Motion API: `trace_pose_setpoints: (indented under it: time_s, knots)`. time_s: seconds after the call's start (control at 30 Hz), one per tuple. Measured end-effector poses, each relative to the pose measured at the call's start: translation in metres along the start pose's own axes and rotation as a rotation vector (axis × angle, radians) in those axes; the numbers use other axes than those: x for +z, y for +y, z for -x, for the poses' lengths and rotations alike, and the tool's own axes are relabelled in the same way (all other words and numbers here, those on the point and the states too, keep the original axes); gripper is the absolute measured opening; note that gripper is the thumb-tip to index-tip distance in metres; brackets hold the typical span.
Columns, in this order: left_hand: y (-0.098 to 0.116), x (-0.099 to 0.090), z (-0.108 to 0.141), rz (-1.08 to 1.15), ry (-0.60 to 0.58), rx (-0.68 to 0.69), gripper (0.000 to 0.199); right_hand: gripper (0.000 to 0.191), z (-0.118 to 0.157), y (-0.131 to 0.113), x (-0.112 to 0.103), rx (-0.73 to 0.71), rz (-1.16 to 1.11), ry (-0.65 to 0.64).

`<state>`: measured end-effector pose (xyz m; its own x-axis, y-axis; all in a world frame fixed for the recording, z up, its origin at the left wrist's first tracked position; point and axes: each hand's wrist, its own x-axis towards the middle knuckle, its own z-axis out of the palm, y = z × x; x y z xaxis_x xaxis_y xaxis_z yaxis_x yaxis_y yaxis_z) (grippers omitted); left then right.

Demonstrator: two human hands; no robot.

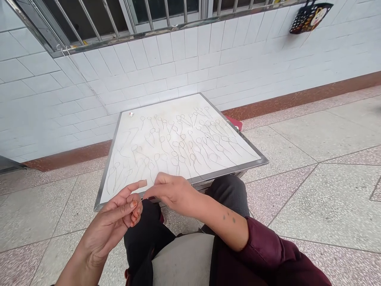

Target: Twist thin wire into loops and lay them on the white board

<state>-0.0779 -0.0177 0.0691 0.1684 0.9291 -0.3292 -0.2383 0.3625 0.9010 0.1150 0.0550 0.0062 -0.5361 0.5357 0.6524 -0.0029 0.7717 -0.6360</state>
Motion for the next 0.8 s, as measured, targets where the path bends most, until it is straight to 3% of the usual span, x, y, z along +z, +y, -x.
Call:
trace_pose_setpoints:
  time_s: [0.4, 0.5, 0.6, 0.7, 0.8]
  knots:
    - [-0.003, -0.004, 0.006, 0.14, 0.005, 0.032, 0.059, 0.029, -0.005, -0.011, -0.002, 0.039, -0.067, -0.04]
    - [-0.002, -0.006, 0.009, 0.188, 0.07, 0.09, 0.054, 0.025, -0.008, -0.014, -0.002, 0.076, -0.081, 0.005]
    - [-0.009, -0.004, 0.004, 0.243, 0.208, 0.259, 0.051, 0.017, -0.011, -0.015, 0.003, 0.197, -0.093, 0.113]
    - [-0.022, 0.008, -0.01, 0.228, 0.327, 0.343, 0.055, 0.009, -0.012, -0.016, 0.009, 0.332, -0.185, 0.18]
    - [-0.032, 0.023, -0.026, 0.269, 0.355, 0.362, 0.05, 0.003, -0.012, -0.019, 0.015, 0.362, -0.268, 0.219]
